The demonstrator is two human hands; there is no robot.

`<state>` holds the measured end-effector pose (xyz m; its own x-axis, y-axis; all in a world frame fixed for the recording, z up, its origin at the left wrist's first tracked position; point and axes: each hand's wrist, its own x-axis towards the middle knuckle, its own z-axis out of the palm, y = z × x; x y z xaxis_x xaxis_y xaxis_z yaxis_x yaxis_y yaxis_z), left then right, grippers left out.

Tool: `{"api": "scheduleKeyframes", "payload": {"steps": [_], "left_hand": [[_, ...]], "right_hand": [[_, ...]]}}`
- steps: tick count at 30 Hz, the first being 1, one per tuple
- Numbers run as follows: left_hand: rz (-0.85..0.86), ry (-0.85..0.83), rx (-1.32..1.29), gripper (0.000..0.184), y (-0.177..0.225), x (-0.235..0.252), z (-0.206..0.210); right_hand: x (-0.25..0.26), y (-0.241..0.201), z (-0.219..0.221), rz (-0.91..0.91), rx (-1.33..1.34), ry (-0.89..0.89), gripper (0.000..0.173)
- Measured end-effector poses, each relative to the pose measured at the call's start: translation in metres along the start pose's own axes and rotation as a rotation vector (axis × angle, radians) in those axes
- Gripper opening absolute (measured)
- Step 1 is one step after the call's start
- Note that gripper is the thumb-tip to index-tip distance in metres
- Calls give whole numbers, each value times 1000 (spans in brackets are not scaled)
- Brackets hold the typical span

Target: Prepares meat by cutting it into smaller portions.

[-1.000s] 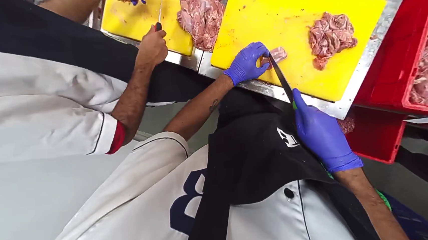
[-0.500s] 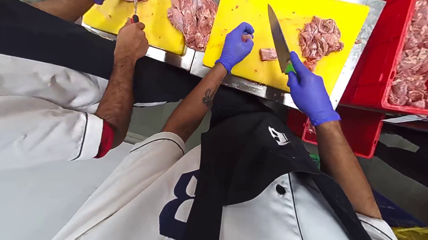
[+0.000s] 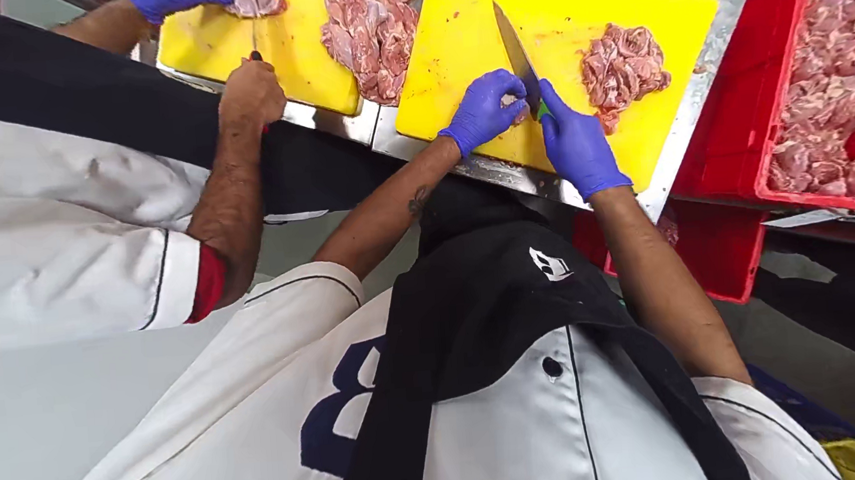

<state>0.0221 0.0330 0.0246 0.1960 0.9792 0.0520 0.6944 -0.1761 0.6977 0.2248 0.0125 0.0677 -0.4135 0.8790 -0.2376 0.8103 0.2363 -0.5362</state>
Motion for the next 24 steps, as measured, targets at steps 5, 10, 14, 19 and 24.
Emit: {"api": "scheduleKeyframes", "payload": {"steps": [5, 10, 14, 19, 24], "left_hand": [[-374, 60, -591, 26, -10, 27, -28], [130, -482, 271, 23, 32, 17, -8], [336, -751, 57, 22, 45, 31, -28], [-218, 229, -546, 50, 23, 128, -59], [-449, 52, -1022, 44, 54, 114, -8]], "right_hand": [[-25, 23, -21, 57, 201, 99, 52], [-44, 42, -36, 205, 419, 158, 53], [-59, 44, -34, 244, 521, 178, 52], [-70, 43, -38, 240, 655, 249, 52], [-71, 32, -49, 196, 733, 268, 54]]}}
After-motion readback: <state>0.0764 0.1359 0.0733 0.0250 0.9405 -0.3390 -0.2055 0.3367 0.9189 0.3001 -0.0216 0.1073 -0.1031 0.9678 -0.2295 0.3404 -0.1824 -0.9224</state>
